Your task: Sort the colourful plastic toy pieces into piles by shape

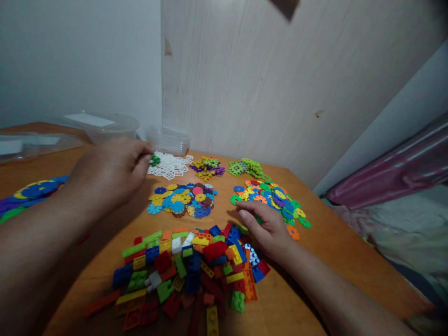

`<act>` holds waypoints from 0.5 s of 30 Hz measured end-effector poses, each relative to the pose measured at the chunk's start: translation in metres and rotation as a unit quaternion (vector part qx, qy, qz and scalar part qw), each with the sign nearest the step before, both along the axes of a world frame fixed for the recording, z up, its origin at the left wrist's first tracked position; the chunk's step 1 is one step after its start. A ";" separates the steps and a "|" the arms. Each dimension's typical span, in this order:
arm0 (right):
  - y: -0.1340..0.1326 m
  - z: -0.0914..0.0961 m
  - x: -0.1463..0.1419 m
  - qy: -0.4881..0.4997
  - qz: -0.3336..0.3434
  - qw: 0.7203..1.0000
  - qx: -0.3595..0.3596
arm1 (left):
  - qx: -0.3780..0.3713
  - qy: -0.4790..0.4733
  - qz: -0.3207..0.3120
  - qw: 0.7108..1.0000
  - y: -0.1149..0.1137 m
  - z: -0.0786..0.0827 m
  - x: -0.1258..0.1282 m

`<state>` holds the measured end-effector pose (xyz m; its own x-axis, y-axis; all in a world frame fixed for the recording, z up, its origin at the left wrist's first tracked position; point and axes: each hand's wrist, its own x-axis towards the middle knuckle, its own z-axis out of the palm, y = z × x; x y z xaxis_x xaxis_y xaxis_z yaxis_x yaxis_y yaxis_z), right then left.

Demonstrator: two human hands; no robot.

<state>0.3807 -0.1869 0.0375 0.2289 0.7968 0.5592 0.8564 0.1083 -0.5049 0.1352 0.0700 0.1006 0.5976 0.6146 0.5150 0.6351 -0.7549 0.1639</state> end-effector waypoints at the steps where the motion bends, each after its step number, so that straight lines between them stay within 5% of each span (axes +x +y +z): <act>1: -0.001 0.002 -0.002 -0.008 0.004 1.000 0.003 | 0.002 -0.027 -0.075 0.997 -0.013 -0.001 0.008; 4: -0.004 0.007 -0.009 -0.036 0.030 0.999 0.019 | -0.055 -0.048 -0.267 0.961 -0.056 -0.011 0.030; 6: -0.005 0.010 -0.014 -0.051 0.057 0.997 0.028 | -0.098 -0.025 -0.331 0.938 -0.079 -0.020 0.040; 10: -0.006 0.016 -0.023 -0.059 0.096 0.994 -0.001 | -0.157 -0.008 -0.358 0.920 -0.101 -0.032 0.049; 15: -0.006 0.018 -0.024 -0.056 0.099 0.993 0.000 | -0.190 -0.017 -0.351 0.917 -0.100 -0.032 0.050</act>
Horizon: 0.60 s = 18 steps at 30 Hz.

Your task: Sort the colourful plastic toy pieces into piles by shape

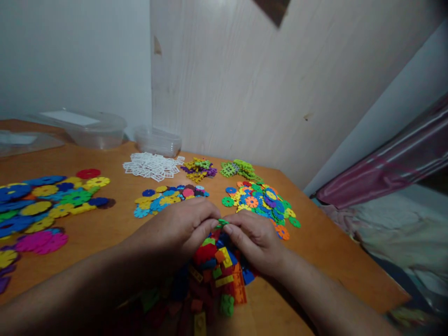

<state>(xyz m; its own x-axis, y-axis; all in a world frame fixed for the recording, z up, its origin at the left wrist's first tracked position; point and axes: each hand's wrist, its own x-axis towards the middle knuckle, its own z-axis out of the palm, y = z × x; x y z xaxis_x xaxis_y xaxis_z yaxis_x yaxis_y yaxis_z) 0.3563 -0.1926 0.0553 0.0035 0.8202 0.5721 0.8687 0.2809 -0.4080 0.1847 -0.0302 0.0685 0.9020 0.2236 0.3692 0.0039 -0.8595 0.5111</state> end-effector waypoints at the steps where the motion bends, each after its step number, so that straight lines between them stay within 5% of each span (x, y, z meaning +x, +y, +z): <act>1: 0.000 0.000 0.003 0.003 -0.013 1.000 0.007 | -0.006 -0.004 0.006 1.000 0.002 0.002 -0.001; 4: 0.001 -0.002 0.026 0.005 -0.123 0.992 0.043 | -0.035 -0.031 0.048 0.998 0.012 0.009 -0.005; 9: -0.003 -0.007 0.095 -0.030 -0.361 0.927 0.093 | -0.051 -0.078 0.225 0.970 0.048 0.026 -0.022; 13: -0.010 -0.015 0.133 -0.053 -0.430 0.897 0.085 | -0.021 -0.049 0.397 0.916 0.080 0.037 -0.044; 18: -0.009 -0.025 0.141 -0.085 -0.439 0.893 0.047 | -0.061 -0.029 0.537 0.841 0.102 0.046 -0.071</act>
